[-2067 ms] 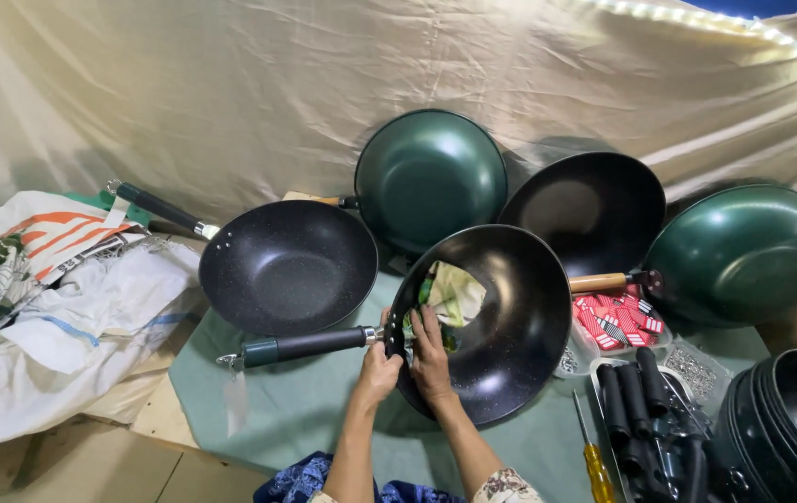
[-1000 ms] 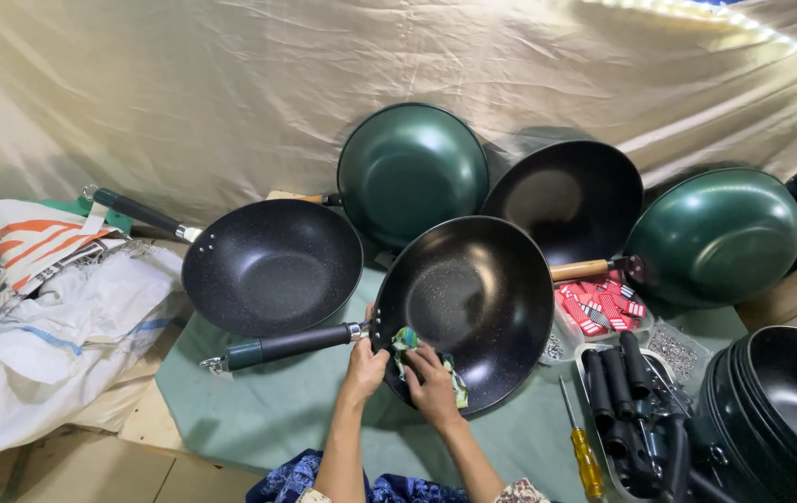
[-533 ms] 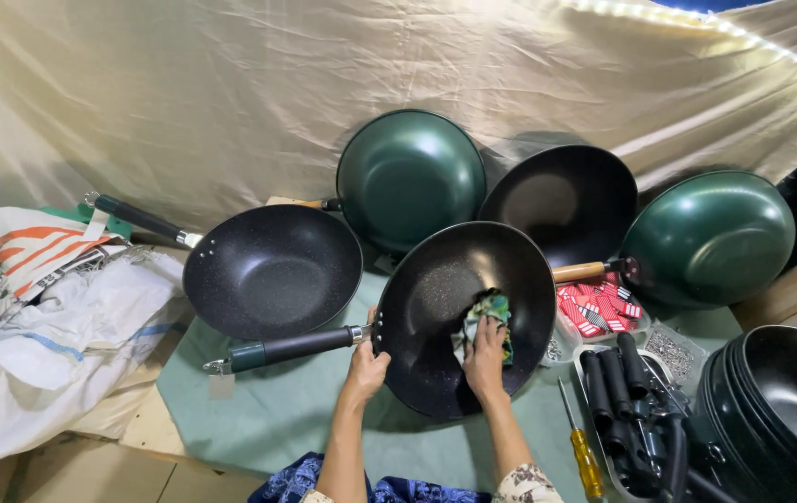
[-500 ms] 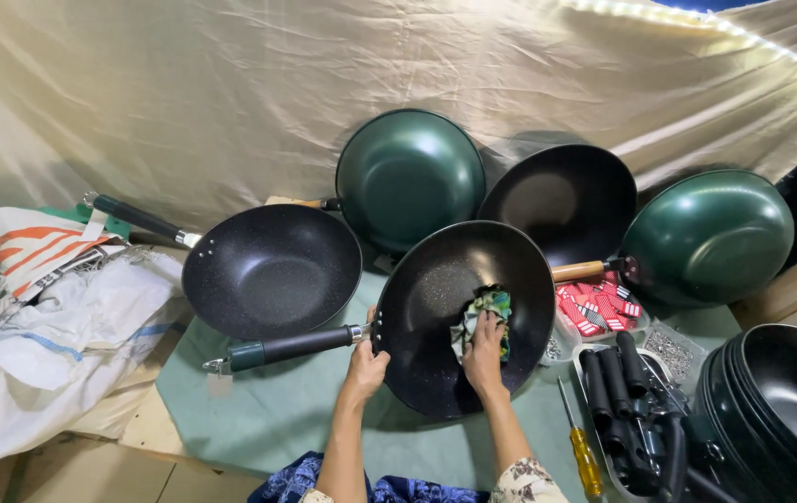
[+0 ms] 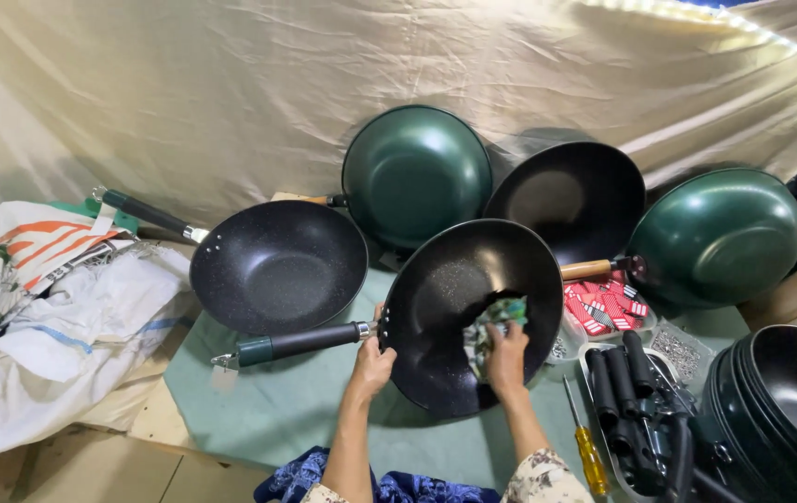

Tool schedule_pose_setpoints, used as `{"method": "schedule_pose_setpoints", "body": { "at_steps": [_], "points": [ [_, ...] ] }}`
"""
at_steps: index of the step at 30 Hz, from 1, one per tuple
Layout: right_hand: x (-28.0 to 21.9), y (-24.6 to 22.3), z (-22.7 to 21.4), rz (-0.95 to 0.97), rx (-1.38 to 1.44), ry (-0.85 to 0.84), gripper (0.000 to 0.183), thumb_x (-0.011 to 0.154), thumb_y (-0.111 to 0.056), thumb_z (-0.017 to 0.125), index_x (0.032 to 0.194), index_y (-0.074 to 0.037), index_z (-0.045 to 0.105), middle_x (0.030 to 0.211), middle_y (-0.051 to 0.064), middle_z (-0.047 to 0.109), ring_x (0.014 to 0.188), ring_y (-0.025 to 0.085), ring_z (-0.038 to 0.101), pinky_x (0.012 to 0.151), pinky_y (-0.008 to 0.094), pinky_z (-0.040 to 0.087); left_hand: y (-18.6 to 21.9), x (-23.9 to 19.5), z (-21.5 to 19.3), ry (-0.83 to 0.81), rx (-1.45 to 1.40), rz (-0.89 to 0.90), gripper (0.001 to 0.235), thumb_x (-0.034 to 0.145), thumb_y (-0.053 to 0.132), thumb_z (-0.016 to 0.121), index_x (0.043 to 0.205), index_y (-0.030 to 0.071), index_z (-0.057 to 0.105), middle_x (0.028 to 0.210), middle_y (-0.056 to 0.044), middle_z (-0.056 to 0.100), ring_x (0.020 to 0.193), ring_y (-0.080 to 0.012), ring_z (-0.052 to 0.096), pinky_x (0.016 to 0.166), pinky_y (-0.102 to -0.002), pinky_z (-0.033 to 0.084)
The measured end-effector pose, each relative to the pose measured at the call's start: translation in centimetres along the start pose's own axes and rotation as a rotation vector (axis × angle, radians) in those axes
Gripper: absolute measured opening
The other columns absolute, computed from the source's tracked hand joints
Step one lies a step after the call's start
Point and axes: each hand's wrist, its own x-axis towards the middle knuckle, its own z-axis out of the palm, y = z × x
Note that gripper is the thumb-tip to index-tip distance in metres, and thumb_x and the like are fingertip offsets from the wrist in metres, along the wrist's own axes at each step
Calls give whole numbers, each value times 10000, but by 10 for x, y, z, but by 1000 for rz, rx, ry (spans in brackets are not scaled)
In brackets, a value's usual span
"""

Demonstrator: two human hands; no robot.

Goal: Assembling a handle onto a wok and wiping the wok clean with a cloth.

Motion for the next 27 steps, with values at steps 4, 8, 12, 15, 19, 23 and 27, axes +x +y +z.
{"method": "schedule_pose_setpoints", "body": {
  "at_steps": [4, 8, 12, 15, 19, 23, 27],
  "points": [
    [83, -17, -27, -6, 59, 199, 488, 747, -126, 800, 1218, -81, 679, 1364, 200, 437, 1176, 457, 538, 1043, 496, 464, -54, 34, 14, -7, 40, 25, 227, 798, 185, 654, 826, -40, 654, 765, -250, 662, 781, -366, 681, 681, -488, 515],
    [129, -72, -9, -165, 313, 147, 323, 775, -52, 735, 1093, -45, 676, 1341, 265, 464, 1229, 496, 529, 1065, 497, 450, -41, 28, 10, -20, 42, 30, 248, 801, 186, 652, 841, -59, 662, 779, -260, 667, 790, -368, 682, 694, -504, 514],
    [68, -168, -61, -365, 552, -145, 404, 697, 123, 652, 1046, -45, 766, 1368, 283, 524, 1309, 481, 530, 1085, 448, 478, -91, 52, 20, -9, 29, 11, 243, 800, 180, 655, 838, -60, 637, 756, -245, 631, 770, -350, 667, 687, -494, 506],
    [18, -151, -50, -450, 479, -297, 372, 660, 5, 791, 990, -167, 798, 1313, 85, 591, 1289, 319, 576, 1049, 370, 509, -57, 35, 14, -12, 6, 21, 266, 806, 181, 643, 854, -80, 627, 767, -267, 628, 779, -341, 661, 694, -477, 518],
    [0, -63, -21, -465, 301, -273, 113, 737, -167, 810, 821, -217, 755, 1241, 16, 611, 1141, 266, 618, 965, 338, 548, 20, -9, -9, -5, -14, 14, 249, 806, 169, 636, 826, -78, 612, 734, -235, 618, 743, -303, 641, 666, -446, 517],
    [41, -3, -23, -202, 185, -133, 332, 698, -130, 769, 1028, -164, 780, 1269, 120, 572, 1119, 369, 626, 1016, 405, 543, 8, -2, -3, -19, 27, 32, 252, 818, 185, 632, 851, -65, 642, 785, -254, 663, 782, -353, 682, 675, -481, 522],
    [93, -14, -5, -85, 269, -65, 415, 820, -181, 696, 1208, -36, 708, 1351, 266, 510, 1244, 457, 570, 1068, 475, 490, 7, -5, -3, -17, 48, 35, 283, 828, 186, 638, 871, -93, 645, 812, -293, 666, 809, -389, 692, 683, -511, 510]
  ]
}}
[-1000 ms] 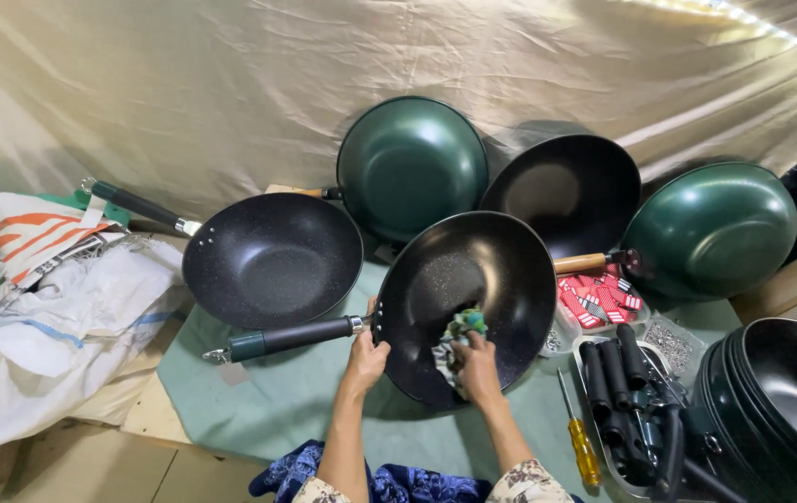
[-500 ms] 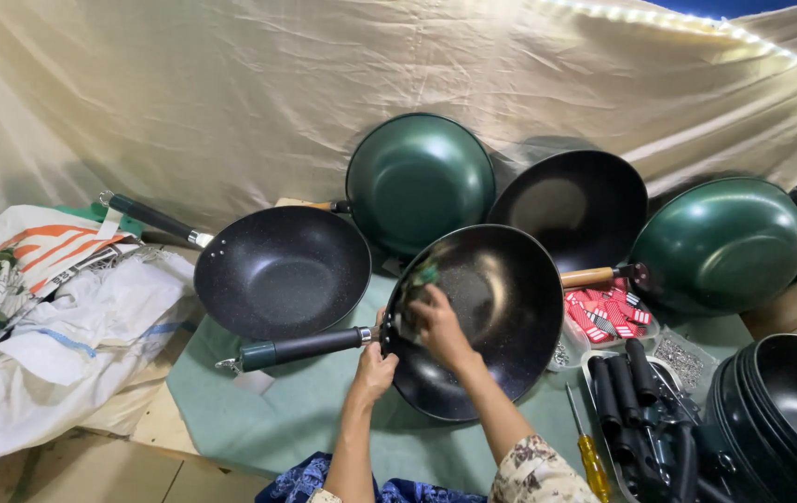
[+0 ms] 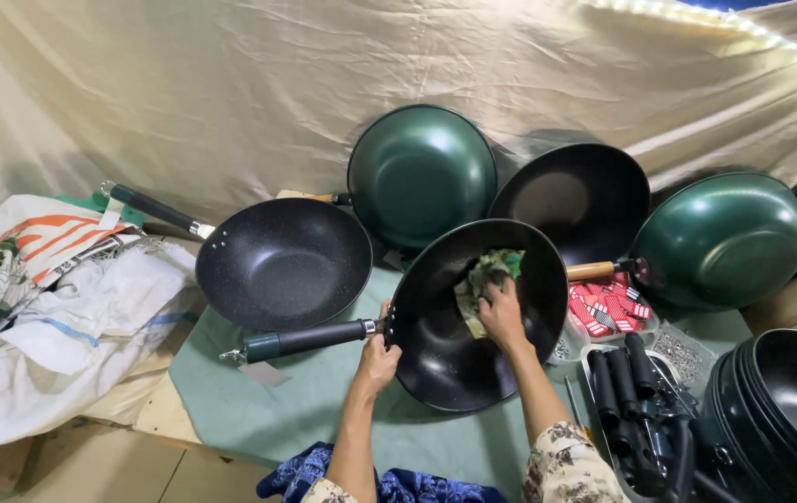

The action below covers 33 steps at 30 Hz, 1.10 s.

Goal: Assembling a handle onto a wok and wiping the wok clean with a cloth.

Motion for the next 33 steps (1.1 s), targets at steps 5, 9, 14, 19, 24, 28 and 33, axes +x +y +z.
{"method": "schedule_pose_setpoints", "body": {
  "at_steps": [5, 9, 14, 19, 24, 28, 33],
  "points": [
    [-27, -137, -42, -100, 174, -334, 603, 795, -23, 644, 1396, -58, 618, 1531, 344, 387, 1402, 530, 381, 1161, 555, 375, -58, 33, 18, -3, 1, 9, 283, 829, 180, 638, 880, -98, 650, 836, -299, 673, 835, -407, 690, 704, -520, 520],
    [-90, -133, -24, -333, 249, -454, 637, 813, 9, 638, 1391, -258, 661, 1585, 136, 441, 1429, 412, 384, 1150, 484, 397, -36, 23, 9, 0, -1, 8, 299, 823, 187, 637, 882, -106, 646, 858, -312, 675, 865, -406, 690, 731, -512, 527],
    [-89, -30, -52, -418, -303, -441, 492, 867, -102, 582, 1259, -366, 716, 1473, 22, 578, 1418, 293, 466, 1119, 532, 423, -9, 9, 2, 0, 9, -8, 286, 827, 189, 628, 887, -89, 660, 878, -305, 687, 892, -417, 695, 741, -518, 526],
    [-24, 29, -104, -524, -933, -168, 368, 845, -231, 584, 1165, -359, 714, 1489, -79, 544, 1452, 229, 412, 1216, 682, 227, 61, -35, -25, -25, 14, 6, 325, 842, 180, 618, 1002, -99, 668, 1012, -325, 699, 1021, -448, 687, 821, -535, 544],
    [45, -3, -152, -836, -826, 205, 426, 901, -98, 499, 1291, -183, 648, 1426, 7, 581, 1427, 260, 475, 1274, 653, 263, -31, 16, 8, -52, 13, 20, 338, 840, 197, 629, 995, -101, 661, 1017, -311, 697, 1034, -427, 686, 816, -518, 547],
    [17, -3, -129, -772, -843, 213, 417, 867, -122, 530, 1256, -173, 672, 1398, 9, 597, 1373, 263, 517, 1255, 644, 309, -46, 22, 12, -48, 0, 21, 350, 849, 180, 617, 1006, -132, 649, 1021, -332, 691, 1026, -437, 683, 824, -525, 545],
    [-76, -13, -57, -233, -789, -298, 458, 821, -246, 720, 1278, -247, 685, 1458, 139, 561, 1334, 446, 535, 932, 516, 551, -50, 26, 11, -42, 7, 27, 338, 850, 191, 617, 983, -119, 651, 963, -328, 683, 954, -422, 690, 787, -518, 543]
  ]
}}
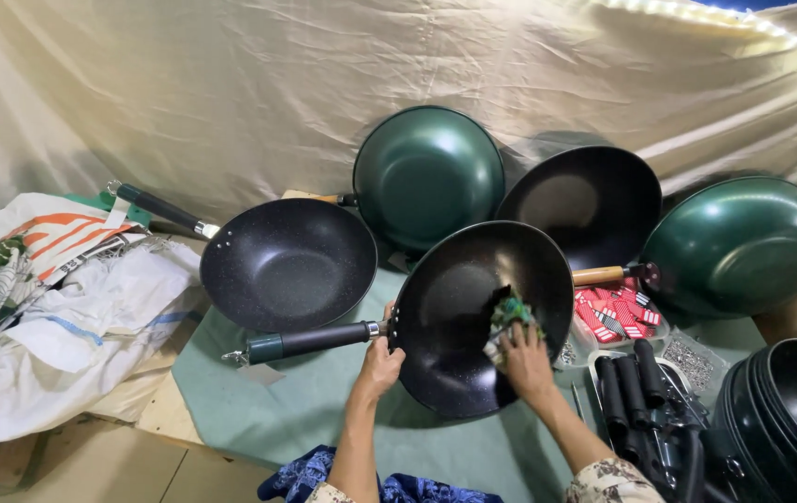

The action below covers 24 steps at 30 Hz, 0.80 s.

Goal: Assembling a handle onto a wok and wiping the wok clean with a cloth.

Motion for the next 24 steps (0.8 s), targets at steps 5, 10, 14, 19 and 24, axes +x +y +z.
{"method": "schedule_pose_setpoints", "body": {
  "at_steps": [5, 10, 14, 19, 24],
  "points": [
    [-19, -83, -44, -74, 661, -404, 553, 771, 1, 647, 1316, -73, 589, 1224, 241, 521, 949, 476, 619, 846, 534, 587, 15, -11, -5, 13, -121, 85, 180, 829, 71, 531, 908, -71, 608, 790, -142, 646, 677, -227, 560, 657, -339, 499],
    [38, -117, -61, 88, 1160, -311, 590, 745, -277, 882, 1314, -255, 727, 1262, 95, 693, 1152, 353, 695, 901, 428, 602, 42, -19, -13, -63, 16, 3, 346, 880, 215, 614, 1007, -102, 667, 982, -302, 705, 958, -400, 696, 782, -514, 531],
    [81, -117, -127, 310, 1474, 47, 473, 801, -110, 808, 1261, -59, 709, 1216, 198, 658, 1135, 424, 673, 939, 490, 586, 27, -16, -10, -82, 33, 1, 338, 873, 196, 599, 999, -111, 662, 986, -326, 693, 979, -435, 688, 810, -538, 529],
    [116, -111, -149, 560, 1769, 474, 493, 804, 24, 683, 1289, -59, 687, 1177, 160, 616, 1049, 280, 641, 918, 399, 571, 15, -11, -6, -74, 33, -10, 358, 876, 209, 606, 985, -129, 657, 972, -348, 683, 977, -451, 680, 809, -545, 513],
    [64, -146, -175, 283, 1788, 504, 561, 881, 103, 593, 1431, 2, 546, 1500, 239, 444, 1143, 449, 655, 936, 445, 619, 40, -20, -15, -44, -21, 55, 320, 829, 148, 614, 1055, -64, 695, 1023, -290, 725, 1025, -439, 690, 865, -521, 545]
  ]
}}
